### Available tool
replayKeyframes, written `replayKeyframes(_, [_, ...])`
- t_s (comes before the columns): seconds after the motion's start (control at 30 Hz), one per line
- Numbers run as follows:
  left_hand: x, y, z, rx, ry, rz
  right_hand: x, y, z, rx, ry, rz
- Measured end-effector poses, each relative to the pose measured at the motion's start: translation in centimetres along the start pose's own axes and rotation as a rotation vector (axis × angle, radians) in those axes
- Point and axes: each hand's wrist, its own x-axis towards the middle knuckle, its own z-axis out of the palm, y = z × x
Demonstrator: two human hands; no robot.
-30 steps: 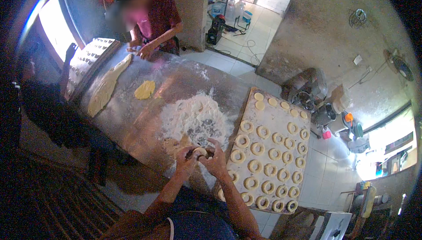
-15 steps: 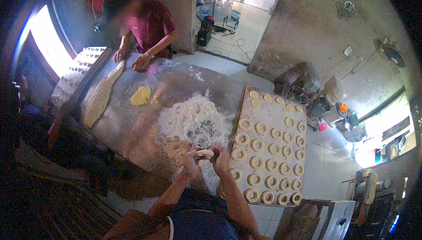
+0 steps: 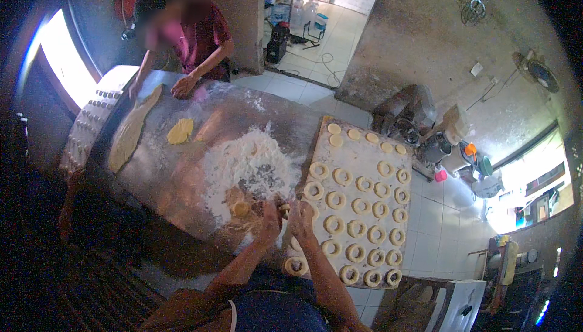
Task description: The person shapes circular dough pieces into ring shapes by hand and places them on a wooden board. Two coworkers roll and cut dough nearby. The person moves the completed board to a rack.
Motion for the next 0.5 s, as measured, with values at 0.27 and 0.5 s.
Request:
replayKeyframes(0.27, [-1.2,6.7,8.7,0.051,0.036,0.169,1.3,3.6,-7.8,-0.178,-0.042,-0.190])
replayKeyframes(0.5, [1.0,3.2,14.2,0.255,-0.172,0.222,2.7,4.9,-13.7,0.082,0.115,-0.055])
